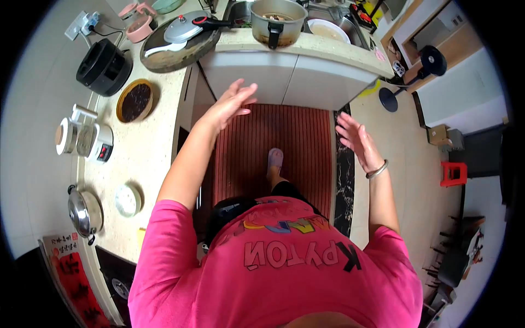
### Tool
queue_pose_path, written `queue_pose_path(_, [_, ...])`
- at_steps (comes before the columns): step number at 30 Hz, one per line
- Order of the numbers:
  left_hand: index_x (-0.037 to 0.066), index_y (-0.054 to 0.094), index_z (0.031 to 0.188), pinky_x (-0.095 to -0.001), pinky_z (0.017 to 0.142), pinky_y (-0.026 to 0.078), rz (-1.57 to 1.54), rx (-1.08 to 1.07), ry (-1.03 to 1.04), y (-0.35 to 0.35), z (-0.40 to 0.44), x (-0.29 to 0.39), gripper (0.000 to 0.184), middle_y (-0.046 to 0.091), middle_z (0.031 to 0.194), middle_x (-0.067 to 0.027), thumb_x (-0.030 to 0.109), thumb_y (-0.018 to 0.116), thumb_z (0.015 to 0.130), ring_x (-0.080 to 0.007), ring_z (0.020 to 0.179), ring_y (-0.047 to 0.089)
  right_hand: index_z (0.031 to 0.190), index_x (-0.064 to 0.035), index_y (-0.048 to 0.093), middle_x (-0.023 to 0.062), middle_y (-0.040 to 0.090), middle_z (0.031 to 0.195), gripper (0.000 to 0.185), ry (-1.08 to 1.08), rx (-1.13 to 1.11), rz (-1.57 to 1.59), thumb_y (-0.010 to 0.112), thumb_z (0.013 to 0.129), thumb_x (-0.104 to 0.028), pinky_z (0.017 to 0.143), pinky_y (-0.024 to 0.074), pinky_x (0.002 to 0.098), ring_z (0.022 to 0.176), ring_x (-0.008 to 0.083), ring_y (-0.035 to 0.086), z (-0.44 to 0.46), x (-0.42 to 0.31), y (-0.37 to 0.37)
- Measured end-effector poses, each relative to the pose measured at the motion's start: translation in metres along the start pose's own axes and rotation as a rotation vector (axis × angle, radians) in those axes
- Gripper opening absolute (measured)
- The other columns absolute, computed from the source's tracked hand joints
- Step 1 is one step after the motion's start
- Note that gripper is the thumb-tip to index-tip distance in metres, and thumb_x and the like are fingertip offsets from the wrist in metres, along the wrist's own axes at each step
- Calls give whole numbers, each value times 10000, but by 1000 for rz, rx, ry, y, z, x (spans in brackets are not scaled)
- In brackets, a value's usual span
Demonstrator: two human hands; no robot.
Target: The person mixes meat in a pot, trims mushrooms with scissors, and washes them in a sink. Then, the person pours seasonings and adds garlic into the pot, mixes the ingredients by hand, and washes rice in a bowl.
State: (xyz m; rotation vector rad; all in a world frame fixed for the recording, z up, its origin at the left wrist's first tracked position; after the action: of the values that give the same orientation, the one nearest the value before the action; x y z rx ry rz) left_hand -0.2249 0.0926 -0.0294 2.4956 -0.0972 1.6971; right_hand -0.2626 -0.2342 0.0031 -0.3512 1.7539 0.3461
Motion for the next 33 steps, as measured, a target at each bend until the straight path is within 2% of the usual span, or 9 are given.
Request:
queue_pose_path(4, [19,-48,1469,-346,908,477,45,19,6,-4,66,33,1076,253,1467,-238,509,657,819,-292,1260,448,1452,-118,288,124,291,1491,631,-57,-64,-33,366,968,-515,1002,390,394,1299,265,396,133,-40,-27])
queue_pose_path(13, [-1,142,1451,-321,813,506,-56,20,-118,-6,213,74,904,497,1237,-154,389,682,840,-218,1095,543,1181,-33,584,78,643,1117,329,-362,-190,-414,480,967,-261,798,494,319,990,191,612,460,-150,-29])
queue_pose_path(15, [3,223,1399,-302,747,515,-70,-36,-70,0,245,83,796,530,1137,-131,351,680,848,-195,1003,566,1093,4,612,173,638,1096,347,-595,-122,-1157,474,948,-280,820,485,387,984,304,610,508,-159,-18])
queue_pose_path(17, [56,388,1200,-265,547,495,-226,-63,-28,10,269,89,439,540,869,-57,254,634,895,-130,730,564,1079,6,615,201,632,1081,360,-455,-189,-1283,471,942,-293,849,470,409,998,345,592,559,-131,-12])
queue_pose_path(21, [113,357,1144,-277,481,460,-262,-56,-113,10,283,71,293,480,794,-30,248,536,955,-119,614,493,1139,-14,585,196,622,1094,401,-249,-368,-1611,447,949,-338,913,433,422,1009,368,578,632,-64,4])
queue_pose_path(25, [47,327,1121,-270,429,450,-220,-3,-134,-2,287,69,305,475,715,-37,194,532,951,-106,538,486,1221,-43,575,277,532,1240,745,-16,-663,-1589,215,926,-624,1005,383,459,1124,381,538,664,-13,21])
queue_pose_path(29, [30,340,1140,-259,420,425,-77,48,-36,-10,289,76,338,474,702,-31,208,552,945,-91,529,481,1328,-82,487,241,414,1384,1050,465,-680,-1237,376,666,-890,1014,315,490,1227,355,445,682,26,7])
queue_pose_path(31, [33,356,1158,-253,413,409,-11,169,85,-15,287,84,358,475,669,-22,220,569,938,-88,508,474,1413,-142,327,234,265,1454,1061,563,-916,-1252,357,665,-894,1045,230,550,1308,384,312,658,5,27])
queue_pose_path(33, [37,374,1168,-247,404,397,-39,181,-24,-14,282,91,376,471,631,-8,234,588,929,-85,487,468,1295,-128,424,202,384,1330,905,523,-1150,-1220,400,720,-826,1025,278,510,1217,321,396,644,14,44])
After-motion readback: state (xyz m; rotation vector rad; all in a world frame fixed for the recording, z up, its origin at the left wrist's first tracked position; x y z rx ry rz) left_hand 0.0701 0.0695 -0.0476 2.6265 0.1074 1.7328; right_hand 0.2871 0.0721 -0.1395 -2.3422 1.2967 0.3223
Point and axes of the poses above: each hand's wrist, its own z-axis towards the middle knuckle, its own y-axis out of the palm, x = y × z, the point moved 9 cm from there along z, towards the middle knuckle
